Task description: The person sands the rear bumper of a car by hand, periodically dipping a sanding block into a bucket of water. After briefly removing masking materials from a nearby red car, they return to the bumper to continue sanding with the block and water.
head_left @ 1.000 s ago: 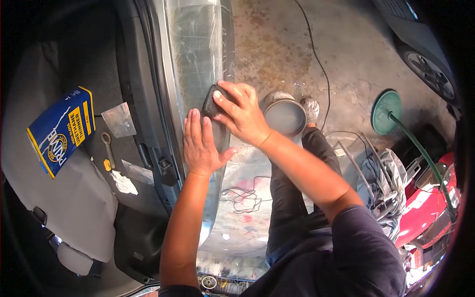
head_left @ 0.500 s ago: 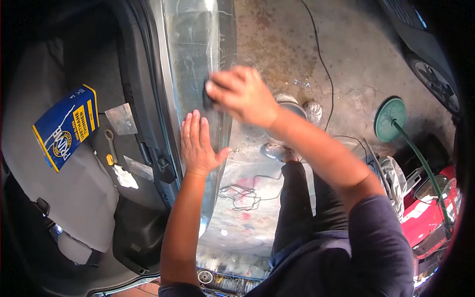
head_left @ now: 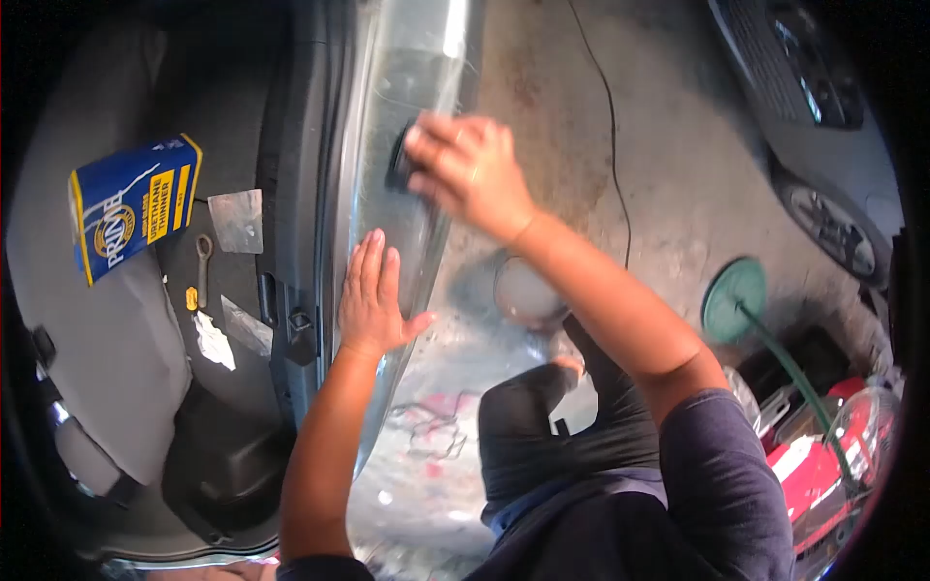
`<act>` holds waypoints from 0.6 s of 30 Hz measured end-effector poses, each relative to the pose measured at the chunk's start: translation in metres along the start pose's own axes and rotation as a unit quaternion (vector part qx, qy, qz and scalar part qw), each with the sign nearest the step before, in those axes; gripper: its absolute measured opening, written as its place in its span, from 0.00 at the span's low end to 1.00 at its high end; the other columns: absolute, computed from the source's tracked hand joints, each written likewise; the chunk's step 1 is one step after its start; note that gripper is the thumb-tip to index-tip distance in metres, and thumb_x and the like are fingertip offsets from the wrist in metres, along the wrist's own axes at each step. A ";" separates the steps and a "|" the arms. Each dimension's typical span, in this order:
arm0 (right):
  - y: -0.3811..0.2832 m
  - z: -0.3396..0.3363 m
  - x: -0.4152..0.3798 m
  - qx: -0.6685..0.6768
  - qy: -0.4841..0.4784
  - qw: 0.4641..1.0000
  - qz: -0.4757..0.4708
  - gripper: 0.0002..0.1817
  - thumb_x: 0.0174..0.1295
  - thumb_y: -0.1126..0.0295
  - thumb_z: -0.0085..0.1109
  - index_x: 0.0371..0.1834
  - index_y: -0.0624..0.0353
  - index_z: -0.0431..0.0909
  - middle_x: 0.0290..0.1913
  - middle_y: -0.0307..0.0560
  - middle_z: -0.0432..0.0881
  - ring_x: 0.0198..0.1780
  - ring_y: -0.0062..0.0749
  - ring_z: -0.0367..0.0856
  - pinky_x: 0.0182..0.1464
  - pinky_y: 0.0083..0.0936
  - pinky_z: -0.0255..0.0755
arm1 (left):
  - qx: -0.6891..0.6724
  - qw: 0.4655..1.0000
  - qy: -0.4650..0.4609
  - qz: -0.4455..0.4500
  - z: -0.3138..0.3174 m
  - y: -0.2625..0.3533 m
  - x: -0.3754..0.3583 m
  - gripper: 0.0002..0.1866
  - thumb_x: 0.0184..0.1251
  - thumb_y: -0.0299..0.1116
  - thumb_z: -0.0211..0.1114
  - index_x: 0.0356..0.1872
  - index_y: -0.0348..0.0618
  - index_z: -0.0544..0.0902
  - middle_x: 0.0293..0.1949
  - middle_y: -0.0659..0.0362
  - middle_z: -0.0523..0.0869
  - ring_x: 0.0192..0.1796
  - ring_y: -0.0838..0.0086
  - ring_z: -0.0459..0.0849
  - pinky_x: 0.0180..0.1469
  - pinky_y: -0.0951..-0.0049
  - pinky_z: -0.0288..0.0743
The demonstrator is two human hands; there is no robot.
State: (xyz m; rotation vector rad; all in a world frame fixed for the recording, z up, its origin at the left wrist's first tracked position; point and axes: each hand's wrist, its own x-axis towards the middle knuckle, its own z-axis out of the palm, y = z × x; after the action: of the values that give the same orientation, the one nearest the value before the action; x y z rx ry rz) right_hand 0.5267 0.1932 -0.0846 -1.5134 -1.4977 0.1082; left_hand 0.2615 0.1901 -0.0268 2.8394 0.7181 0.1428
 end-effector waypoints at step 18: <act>0.047 0.032 0.019 -0.057 0.122 0.968 -0.211 0.28 0.63 0.63 0.72 0.69 0.45 0.80 0.74 0.49 0.77 0.76 0.46 0.74 0.76 0.54 0.65 | 0.083 0.982 0.168 0.011 0.003 0.005 -0.008 0.56 0.73 0.76 0.46 0.84 0.37 0.51 0.83 0.36 0.52 0.83 0.40 0.54 0.83 0.47 0.48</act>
State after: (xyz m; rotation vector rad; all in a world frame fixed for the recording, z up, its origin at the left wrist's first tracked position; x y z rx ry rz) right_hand 0.5442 0.2366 -0.1215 -1.2127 -1.6072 -0.4084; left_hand 0.2573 0.1813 -0.0292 3.0181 0.7961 0.6041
